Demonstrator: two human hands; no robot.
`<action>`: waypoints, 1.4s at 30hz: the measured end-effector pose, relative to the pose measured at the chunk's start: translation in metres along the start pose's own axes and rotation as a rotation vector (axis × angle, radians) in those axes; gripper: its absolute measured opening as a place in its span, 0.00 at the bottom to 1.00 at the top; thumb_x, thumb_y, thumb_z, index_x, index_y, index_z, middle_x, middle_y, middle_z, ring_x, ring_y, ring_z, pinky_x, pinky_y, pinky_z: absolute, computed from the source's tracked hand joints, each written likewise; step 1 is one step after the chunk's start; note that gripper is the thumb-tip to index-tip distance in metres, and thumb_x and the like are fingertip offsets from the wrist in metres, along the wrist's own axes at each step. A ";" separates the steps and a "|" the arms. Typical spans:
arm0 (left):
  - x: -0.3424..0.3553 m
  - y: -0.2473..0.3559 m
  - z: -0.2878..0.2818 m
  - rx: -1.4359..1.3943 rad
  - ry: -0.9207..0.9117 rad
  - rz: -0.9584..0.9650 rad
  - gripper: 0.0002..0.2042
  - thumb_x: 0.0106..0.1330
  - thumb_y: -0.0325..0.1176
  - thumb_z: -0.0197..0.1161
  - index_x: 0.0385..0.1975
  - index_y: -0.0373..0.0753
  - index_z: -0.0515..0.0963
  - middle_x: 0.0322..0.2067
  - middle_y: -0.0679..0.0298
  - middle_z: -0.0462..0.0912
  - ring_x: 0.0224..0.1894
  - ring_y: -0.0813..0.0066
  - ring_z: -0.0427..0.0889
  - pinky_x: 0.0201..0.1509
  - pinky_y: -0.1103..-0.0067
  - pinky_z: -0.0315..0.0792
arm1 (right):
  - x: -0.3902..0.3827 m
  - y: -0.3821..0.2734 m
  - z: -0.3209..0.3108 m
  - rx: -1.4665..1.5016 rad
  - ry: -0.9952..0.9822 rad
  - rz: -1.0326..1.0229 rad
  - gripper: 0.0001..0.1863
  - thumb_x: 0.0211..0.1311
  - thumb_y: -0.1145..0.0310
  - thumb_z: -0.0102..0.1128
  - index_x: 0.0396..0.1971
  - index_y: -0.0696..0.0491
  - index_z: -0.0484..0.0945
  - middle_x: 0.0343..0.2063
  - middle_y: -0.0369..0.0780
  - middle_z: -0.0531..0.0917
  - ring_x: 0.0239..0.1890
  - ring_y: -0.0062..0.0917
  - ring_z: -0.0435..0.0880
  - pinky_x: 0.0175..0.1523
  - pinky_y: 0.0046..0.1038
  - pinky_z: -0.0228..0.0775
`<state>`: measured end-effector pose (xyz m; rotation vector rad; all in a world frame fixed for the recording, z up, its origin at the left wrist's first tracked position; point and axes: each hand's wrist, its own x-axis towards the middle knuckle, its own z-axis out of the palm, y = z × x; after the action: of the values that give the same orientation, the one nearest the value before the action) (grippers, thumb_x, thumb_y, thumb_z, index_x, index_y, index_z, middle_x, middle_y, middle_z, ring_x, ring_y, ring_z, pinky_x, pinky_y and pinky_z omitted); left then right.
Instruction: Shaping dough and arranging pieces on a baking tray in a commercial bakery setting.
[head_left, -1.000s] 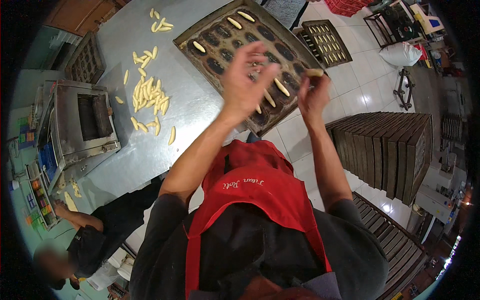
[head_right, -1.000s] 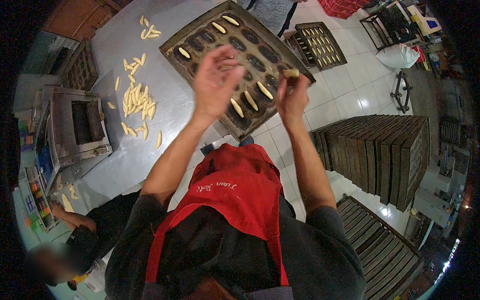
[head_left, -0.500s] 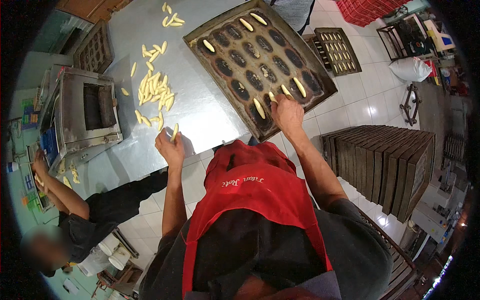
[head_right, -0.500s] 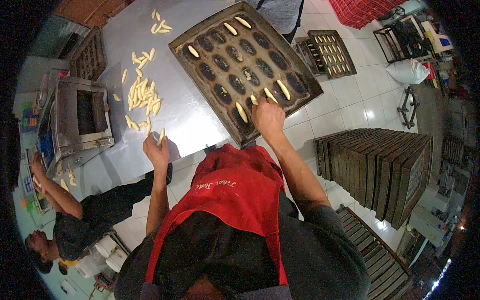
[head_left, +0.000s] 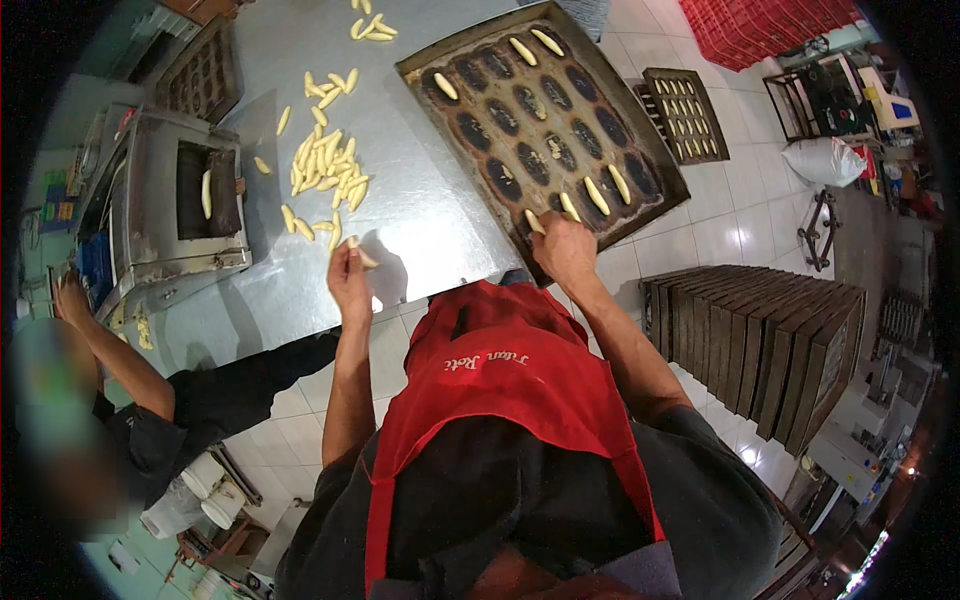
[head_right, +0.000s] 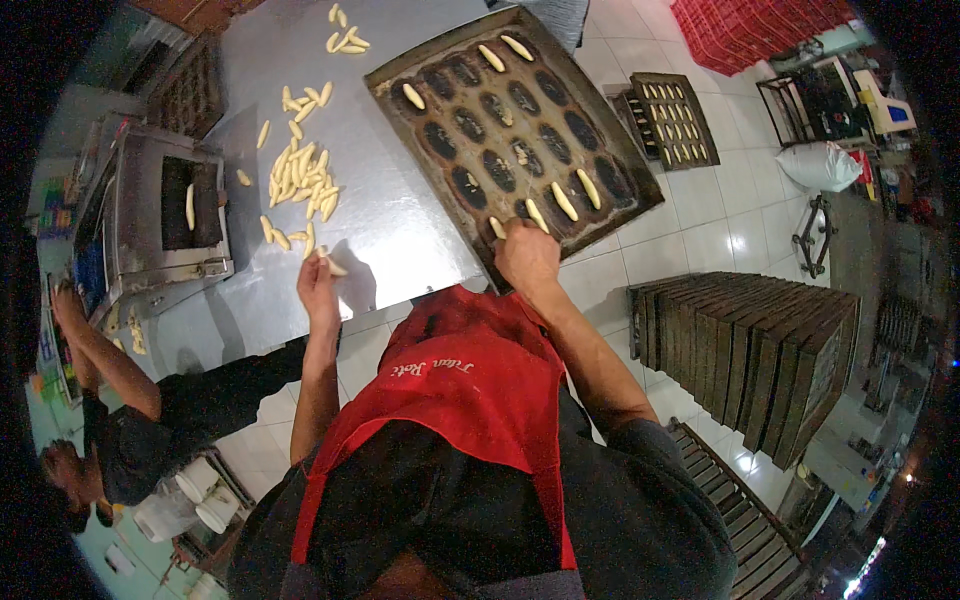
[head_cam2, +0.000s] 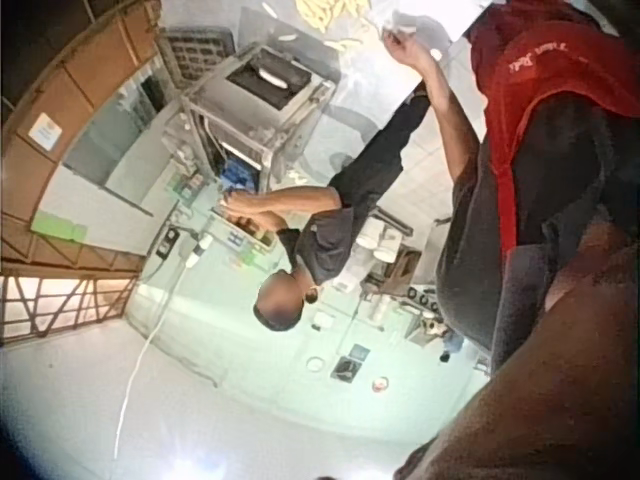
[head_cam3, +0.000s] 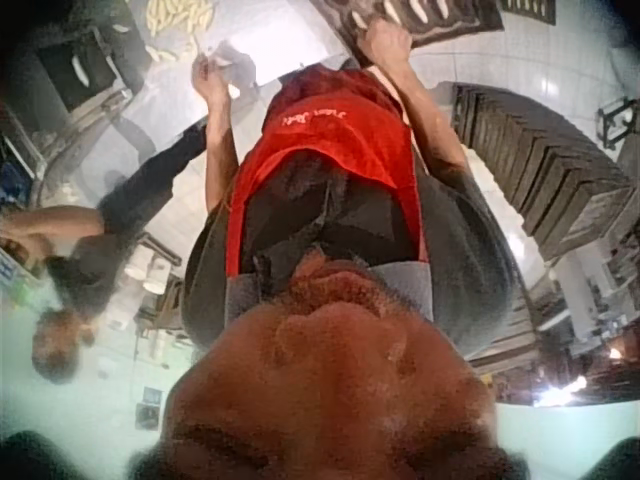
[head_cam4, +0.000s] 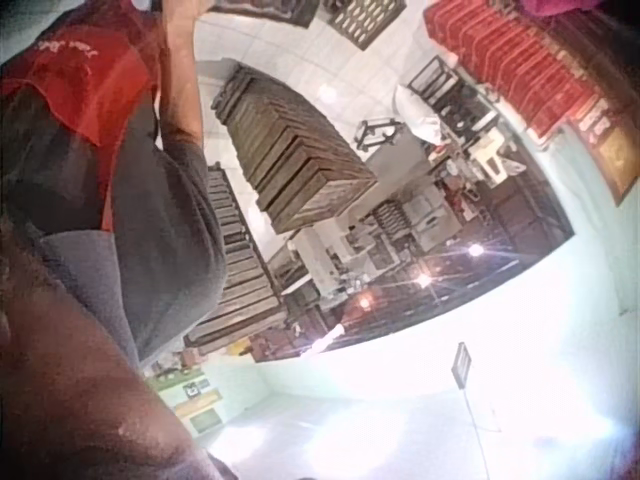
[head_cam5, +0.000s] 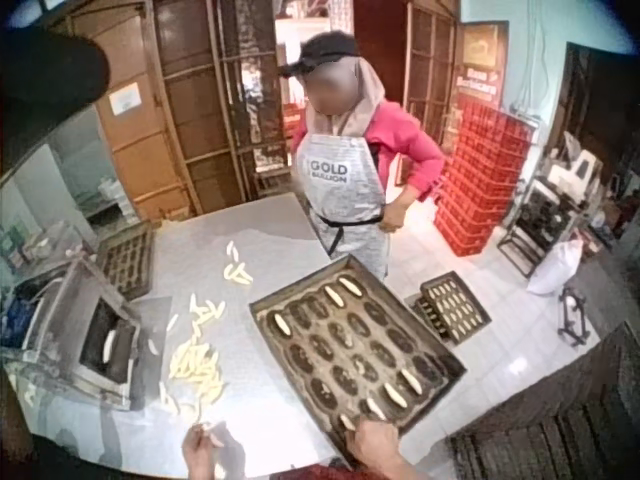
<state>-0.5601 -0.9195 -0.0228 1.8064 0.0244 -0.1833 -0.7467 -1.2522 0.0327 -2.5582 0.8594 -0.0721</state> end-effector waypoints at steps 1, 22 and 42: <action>-0.002 -0.002 -0.001 -0.155 -0.063 -0.130 0.11 0.78 0.28 0.61 0.55 0.35 0.79 0.42 0.65 0.85 0.40 0.79 0.82 0.45 0.79 0.77 | 0.000 -0.003 0.001 -0.029 -0.112 0.027 0.16 0.60 0.64 0.72 0.43 0.57 0.85 0.36 0.51 0.88 0.40 0.50 0.90 0.47 0.49 0.82; 0.114 0.028 -0.084 0.707 -0.336 0.719 0.12 0.67 0.28 0.72 0.48 0.38 0.82 0.54 0.58 0.86 0.59 0.58 0.80 0.65 0.62 0.71 | 0.088 -0.186 0.124 -0.103 0.024 -0.572 0.44 0.75 0.48 0.59 0.80 0.58 0.57 0.79 0.61 0.56 0.81 0.59 0.52 0.83 0.58 0.42; 0.073 0.044 0.102 0.967 -0.356 0.873 0.37 0.79 0.46 0.54 0.82 0.34 0.54 0.82 0.39 0.48 0.84 0.40 0.46 0.85 0.49 0.37 | 0.045 -0.003 -0.095 0.914 0.666 0.075 0.19 0.73 0.69 0.69 0.59 0.55 0.78 0.36 0.36 0.85 0.36 0.18 0.84 0.41 0.26 0.79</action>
<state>-0.4941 -1.0349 -0.0142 2.5063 -1.2709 0.1493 -0.7257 -1.3133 0.1159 -1.6190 0.8574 -1.0705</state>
